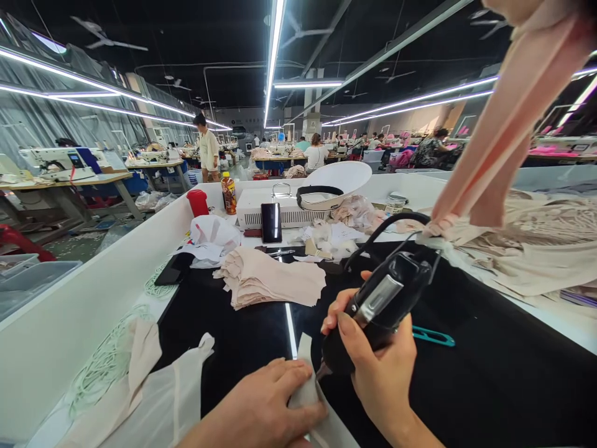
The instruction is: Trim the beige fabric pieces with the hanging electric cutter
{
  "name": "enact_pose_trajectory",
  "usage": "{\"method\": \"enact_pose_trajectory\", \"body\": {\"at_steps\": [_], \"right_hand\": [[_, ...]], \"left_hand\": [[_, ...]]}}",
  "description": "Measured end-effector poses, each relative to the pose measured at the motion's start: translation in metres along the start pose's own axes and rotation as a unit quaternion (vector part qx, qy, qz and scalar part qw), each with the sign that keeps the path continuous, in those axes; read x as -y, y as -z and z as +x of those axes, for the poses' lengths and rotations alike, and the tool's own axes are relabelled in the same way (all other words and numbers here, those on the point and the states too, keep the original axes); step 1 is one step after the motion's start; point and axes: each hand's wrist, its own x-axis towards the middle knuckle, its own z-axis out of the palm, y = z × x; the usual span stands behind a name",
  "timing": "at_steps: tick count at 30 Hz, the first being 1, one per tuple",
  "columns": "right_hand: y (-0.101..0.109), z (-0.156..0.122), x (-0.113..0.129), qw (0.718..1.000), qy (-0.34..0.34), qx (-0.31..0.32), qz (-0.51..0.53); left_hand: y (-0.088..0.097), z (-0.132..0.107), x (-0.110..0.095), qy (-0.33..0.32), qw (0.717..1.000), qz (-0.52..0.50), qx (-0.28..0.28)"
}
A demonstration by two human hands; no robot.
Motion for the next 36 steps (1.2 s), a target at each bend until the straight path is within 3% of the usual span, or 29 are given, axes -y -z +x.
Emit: {"method": "enact_pose_trajectory", "body": {"at_steps": [6, 12, 17, 21, 30, 36], "right_hand": [[-0.002, -0.001, 0.001, 0.999, 0.010, -0.002, -0.032], [0.000, -0.001, -0.001, 1.000, -0.003, 0.001, -0.017], [0.003, -0.001, -0.002, 1.000, -0.001, 0.014, -0.024], [0.006, -0.001, -0.004, 1.000, -0.009, 0.015, -0.025], [0.001, -0.004, 0.001, 0.999, -0.049, -0.020, -0.006], [0.007, 0.004, -0.006, 1.000, -0.026, -0.006, -0.012]], "left_hand": [[0.001, 0.001, -0.001, 0.013, 0.999, -0.039, 0.004], [0.020, 0.012, 0.004, 0.108, 0.984, -0.128, 0.059], [0.017, 0.025, 0.023, 0.077, 0.973, -0.201, 0.079], [0.013, 0.019, 0.033, 0.072, 0.969, -0.215, 0.095], [0.015, 0.010, 0.033, 0.086, 0.968, -0.222, 0.077], [0.013, 0.011, 0.032, 0.077, 0.972, -0.214, 0.064]]}}
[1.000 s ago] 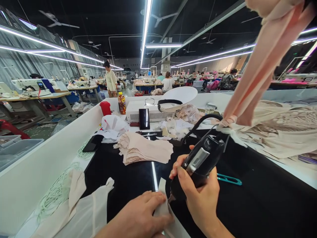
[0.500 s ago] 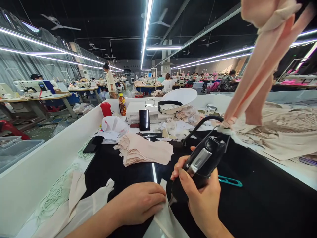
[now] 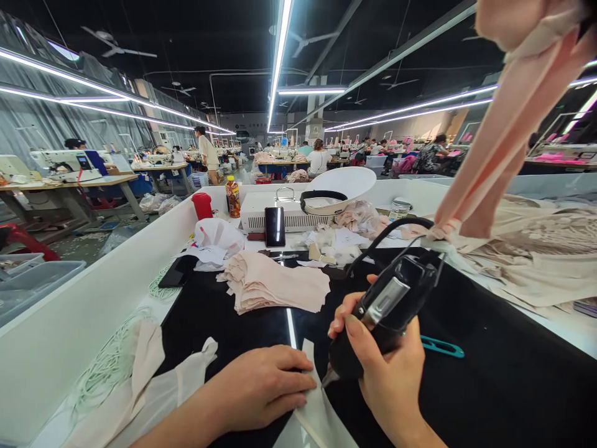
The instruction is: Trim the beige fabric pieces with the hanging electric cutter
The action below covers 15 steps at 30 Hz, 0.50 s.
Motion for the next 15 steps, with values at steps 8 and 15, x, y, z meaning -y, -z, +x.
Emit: {"method": "enact_pose_trajectory", "body": {"at_steps": [8, 15], "right_hand": [[-0.0060, 0.0053, -0.0055, 1.000, -0.003, -0.022, 0.004], [-0.0075, 0.0026, -0.0056, 1.000, 0.009, -0.011, -0.024]], "left_hand": [[-0.0045, -0.0029, 0.0021, 0.000, 1.000, 0.003, -0.010], [-0.0054, -0.0013, 0.0014, 0.003, 1.000, 0.002, -0.003]]}}
